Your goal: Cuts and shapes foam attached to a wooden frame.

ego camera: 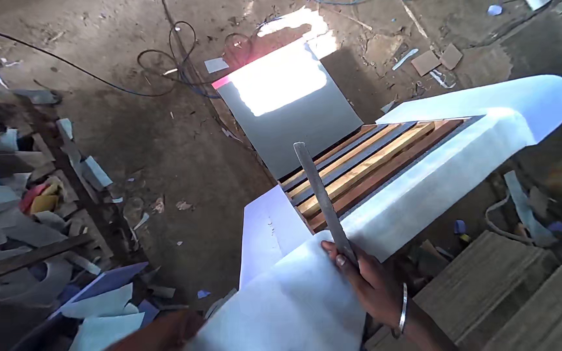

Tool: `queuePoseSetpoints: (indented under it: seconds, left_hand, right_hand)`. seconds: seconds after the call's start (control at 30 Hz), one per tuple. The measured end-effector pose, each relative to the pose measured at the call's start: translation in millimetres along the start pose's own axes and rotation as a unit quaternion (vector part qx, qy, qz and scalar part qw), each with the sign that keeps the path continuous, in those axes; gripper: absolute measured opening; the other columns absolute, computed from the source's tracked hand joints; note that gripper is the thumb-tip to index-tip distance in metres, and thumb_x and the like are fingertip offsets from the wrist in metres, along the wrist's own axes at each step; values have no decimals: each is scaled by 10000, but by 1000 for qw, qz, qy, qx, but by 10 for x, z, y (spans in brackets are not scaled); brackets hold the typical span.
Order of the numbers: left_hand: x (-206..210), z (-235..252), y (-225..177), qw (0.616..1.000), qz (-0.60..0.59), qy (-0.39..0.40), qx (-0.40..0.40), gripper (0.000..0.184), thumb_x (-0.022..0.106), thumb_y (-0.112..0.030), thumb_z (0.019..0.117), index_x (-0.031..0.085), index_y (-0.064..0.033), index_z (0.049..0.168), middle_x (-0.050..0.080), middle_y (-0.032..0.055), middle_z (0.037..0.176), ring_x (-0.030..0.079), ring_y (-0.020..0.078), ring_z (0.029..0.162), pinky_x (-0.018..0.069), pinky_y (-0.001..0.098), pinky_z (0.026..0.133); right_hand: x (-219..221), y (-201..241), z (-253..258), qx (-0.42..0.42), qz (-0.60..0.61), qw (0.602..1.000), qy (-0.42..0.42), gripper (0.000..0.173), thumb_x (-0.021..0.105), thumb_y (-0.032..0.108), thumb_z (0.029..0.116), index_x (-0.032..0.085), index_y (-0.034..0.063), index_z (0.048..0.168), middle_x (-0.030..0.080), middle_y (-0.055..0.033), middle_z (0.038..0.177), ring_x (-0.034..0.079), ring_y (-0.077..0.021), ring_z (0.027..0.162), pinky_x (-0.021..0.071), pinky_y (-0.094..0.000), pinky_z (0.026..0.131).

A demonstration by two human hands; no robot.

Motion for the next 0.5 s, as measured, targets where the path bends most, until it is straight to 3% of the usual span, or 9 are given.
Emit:
queuePoseSetpoints:
  seconds: [0.07,0.1,0.13,0.17,0.2,0.27,0.3,0.4,0.5]
  left_hand:
    - [-302,153,487,983,156,31,-89,526,860,-341,823,691,0,1187,720,211,1064,702,364,974,557,593,880]
    - [-452,242,534,962,241,27,-128,735,888,-429,774,632,-27,1335,658,247,1256,639,436,1149,502,655,969]
    - [-582,378,403,941,306,15,-143,915,875,-537,743,544,-53,1446,561,265,1398,553,477,1269,457,691,1012]
    - [-650,556,141,939,322,-5,-120,979,818,-617,767,477,-80,1513,484,259,1491,484,480,1351,422,686,1059]
    - [-655,767,-169,950,304,-40,-67,904,714,-665,841,477,-117,1519,486,216,1510,486,431,1371,422,645,1085]
    - [-520,1232,-699,974,197,-104,29,669,521,-633,983,569,-149,1442,587,129,1423,576,317,1300,470,553,1079]
    - [-387,1444,-868,984,133,-103,53,590,491,-572,1021,611,-120,1383,628,129,1347,618,296,1229,493,534,1051]
    - [-37,1784,-971,996,52,-71,32,473,504,-467,1044,672,-67,1232,691,141,1158,669,295,1075,516,545,961]
    - [20,1836,-793,994,-18,-109,15,368,609,-399,1003,701,-90,1180,718,78,1076,688,222,997,544,471,916]
  right_hand:
    - [-31,67,14,32,-2,999,3,371,396,273,1088,613,67,1308,702,-46,1241,685,-101,1047,564,-320,933]
    - [-85,127,11,52,-9,999,-9,353,404,284,1085,631,82,1264,718,-37,1174,696,-98,935,581,-315,843]
    - [-171,211,-3,71,-25,997,-25,346,408,305,1080,649,102,1223,724,-24,1091,690,-94,828,588,-308,752]
    - [-268,317,-46,93,-52,994,-35,363,407,334,1075,658,113,1216,723,-17,1044,681,-96,751,591,-309,685]
    - [-362,439,-105,121,-87,988,-34,398,408,364,1063,657,115,1249,714,-25,1010,678,-117,711,598,-333,651]
    - [-473,719,-185,160,-165,973,11,429,422,346,1045,574,101,1363,699,-66,947,690,-185,698,607,-412,651]
    - [-464,859,-212,169,-198,965,47,474,441,285,1044,478,88,1473,710,-100,934,703,-230,698,611,-453,657]
    - [-242,1160,-250,231,-306,908,171,695,509,134,1028,185,90,1641,710,-222,925,711,-407,803,572,-585,749]
    - [-38,1169,-200,337,-378,817,275,802,503,128,1042,1,189,1665,690,-245,999,691,-450,937,548,-589,816]
Point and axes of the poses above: each hand's wrist, its own z-axis towards the middle knuckle, its own x-axis out of the palm, y = z × x, the point moved 9 cm from there along z, towards the middle knuckle
